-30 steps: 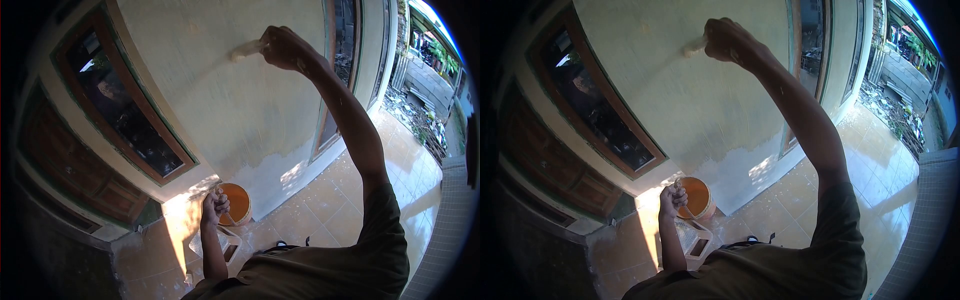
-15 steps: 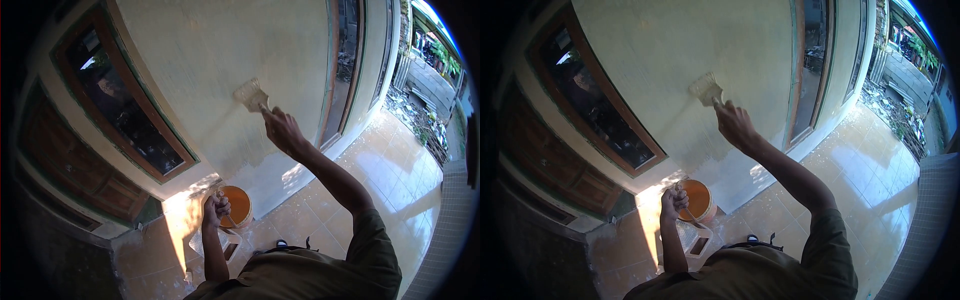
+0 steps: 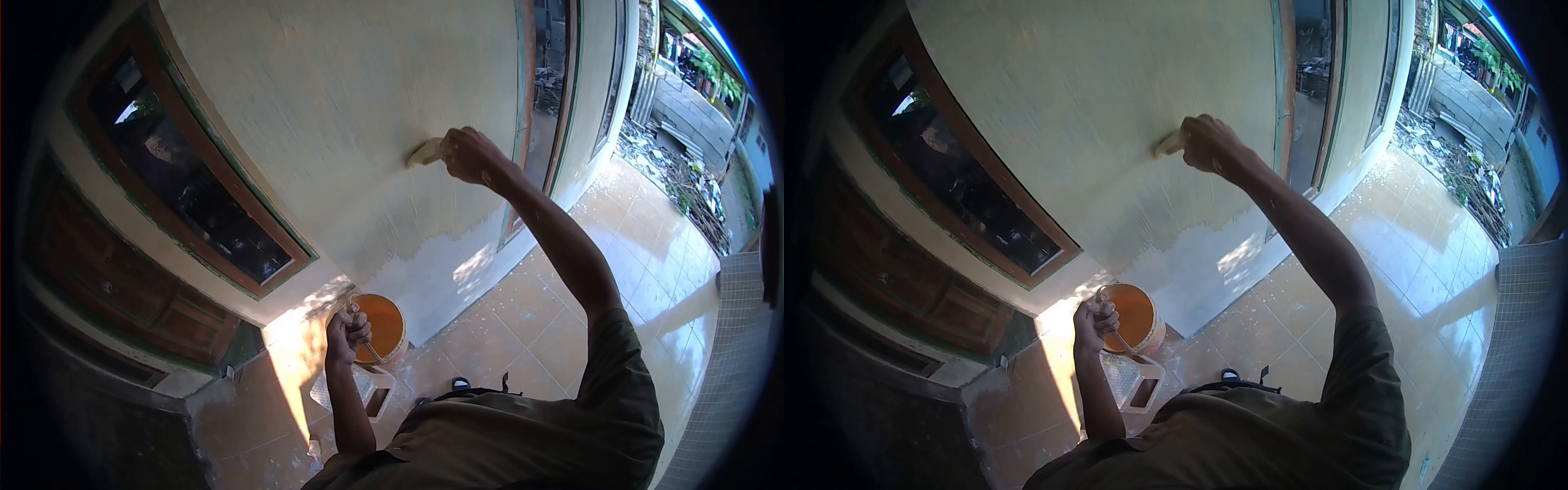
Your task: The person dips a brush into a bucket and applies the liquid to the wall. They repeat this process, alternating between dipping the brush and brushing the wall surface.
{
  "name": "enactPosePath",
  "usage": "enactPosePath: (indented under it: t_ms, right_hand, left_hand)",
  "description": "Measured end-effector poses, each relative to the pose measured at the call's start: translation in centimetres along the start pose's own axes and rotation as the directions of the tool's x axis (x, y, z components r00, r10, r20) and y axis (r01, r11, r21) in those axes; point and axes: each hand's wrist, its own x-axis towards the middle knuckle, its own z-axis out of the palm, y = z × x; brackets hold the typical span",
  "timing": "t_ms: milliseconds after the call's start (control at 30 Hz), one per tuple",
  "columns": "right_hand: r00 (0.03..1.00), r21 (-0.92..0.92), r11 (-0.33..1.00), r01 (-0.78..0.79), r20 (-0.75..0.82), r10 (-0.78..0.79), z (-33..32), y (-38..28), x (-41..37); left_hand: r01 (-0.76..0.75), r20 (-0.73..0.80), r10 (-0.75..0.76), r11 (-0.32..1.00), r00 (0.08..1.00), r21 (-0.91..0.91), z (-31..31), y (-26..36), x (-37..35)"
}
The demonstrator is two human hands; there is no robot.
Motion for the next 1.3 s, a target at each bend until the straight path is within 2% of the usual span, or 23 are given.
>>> enactPosePath:
  t_ms: [33,133,167,200,233,300,400,433,467,500,667,700,767,800,867,933,1067,1133,1200,1233,1300]
  right_hand:
    - [0.995,0.016,0.999,0.032,-0.099,-0.031,-1.9,-0.7,0.0]
    - [0.992,0.022,0.998,0.057,-0.115,-0.054,-6.1,-2.9,-0.5]
    - [0.960,0.089,0.987,0.131,-0.259,-0.104,-6.7,-3.8,-1.2]
    - [0.906,0.144,0.966,0.213,-0.399,-0.140,-6.9,-4.3,-1.6]
    - [0.906,0.141,0.966,0.215,-0.399,-0.143,-6.0,-4.2,-1.4]
    - [0.810,0.116,0.931,0.345,-0.538,-0.233,-1.8,-2.9,-1.0]
    - [0.881,0.155,0.949,0.273,-0.437,-0.182,6.0,-1.0,-2.4]
    - [0.861,0.196,0.932,0.306,-0.474,-0.183,9.4,0.1,-3.4]
    - [0.898,0.227,0.943,0.245,-0.420,-0.132,11.7,0.3,-4.9]
    - [0.903,0.262,0.932,0.249,-0.412,-0.125,13.8,0.5,-6.6]
    - [0.997,0.205,0.978,-0.030,-0.065,0.045,23.1,3.6,-14.2]
    - [0.997,0.210,0.977,-0.032,-0.061,0.046,24.3,4.5,-15.0]
    - [0.966,0.039,0.992,-0.124,0.232,0.111,26.4,6.1,-16.5]
    - [0.960,0.064,0.985,-0.158,0.245,0.138,26.5,6.6,-16.7]
    - [0.939,0.054,0.973,-0.224,0.280,0.200,25.7,7.2,-15.6]
    - [0.954,0.061,0.972,-0.225,0.215,0.208,24.2,7.7,-13.7]
    - [0.953,0.097,0.960,-0.264,0.178,0.244,18.3,7.1,-8.9]
    - [0.969,0.110,0.968,-0.227,0.127,0.213,15.3,6.4,-7.0]
    - [0.993,0.104,0.988,-0.117,-0.004,0.118,12.3,5.8,-5.8]
    - [0.999,0.142,0.989,-0.035,-0.034,0.040,8.6,3.8,-5.7]
    - [0.991,0.157,0.987,0.022,-0.137,0.000,4.2,1.5,-5.2]
  left_hand:
    - [0.001,-0.002,-0.001,1.000,1.000,0.000,-0.1,0.0,0.0]
    - [-0.008,0.038,0.009,0.999,0.999,-0.036,-0.2,-0.1,-0.1]
    - [-0.015,0.013,0.016,1.000,1.000,-0.025,-0.3,-0.3,-0.1]
    - [-0.022,-0.012,0.022,1.000,1.000,-0.015,-0.3,-0.3,0.1]
    - [-0.024,-0.011,0.024,1.000,1.000,-0.017,-0.2,-0.3,0.4]
    - [-0.003,0.007,0.004,0.999,1.000,-0.049,-0.3,-0.6,0.5]
    - [0.004,-0.050,-0.005,1.000,0.999,-0.016,-0.1,-1.0,0.7]
    - [-0.002,-0.050,0.001,1.000,0.999,-0.013,-0.2,-0.8,0.8]
    - [-0.003,-0.032,0.003,1.000,0.999,-0.019,-0.3,-0.8,0.7]
    - [-0.003,-0.015,0.003,1.000,1.000,-0.026,-0.4,-0.9,0.6]
    - [-0.010,-0.027,0.009,1.000,1.000,-0.029,-0.4,-0.6,0.5]
    - [-0.009,-0.022,0.008,1.000,1.000,-0.023,-0.5,-0.5,0.4]
    - [-0.009,-0.031,0.008,1.000,0.999,-0.019,-0.7,-0.4,0.4]
    - [-0.013,-0.034,0.013,1.000,0.999,-0.018,-0.7,-0.5,0.4]
    - [-0.009,-0.040,0.009,1.000,0.999,-0.010,-0.6,-0.4,0.1]
    - [-0.011,-0.036,0.010,1.000,0.999,-0.016,-0.3,-0.1,0.1]
    - [-0.003,-0.031,0.003,1.000,1.000,-0.028,-0.7,0.2,-0.1]
    - [-0.017,-0.051,0.016,1.000,0.999,-0.019,-0.7,0.3,-0.3]
    - [-0.022,-0.043,0.021,1.000,0.999,-0.014,-0.9,0.4,-0.3]
    - [-0.026,-0.033,0.026,1.000,0.999,-0.009,-1.1,0.4,-0.4]
    - [-0.025,-0.033,0.025,1.000,0.999,-0.019,-1.2,0.3,-0.3]
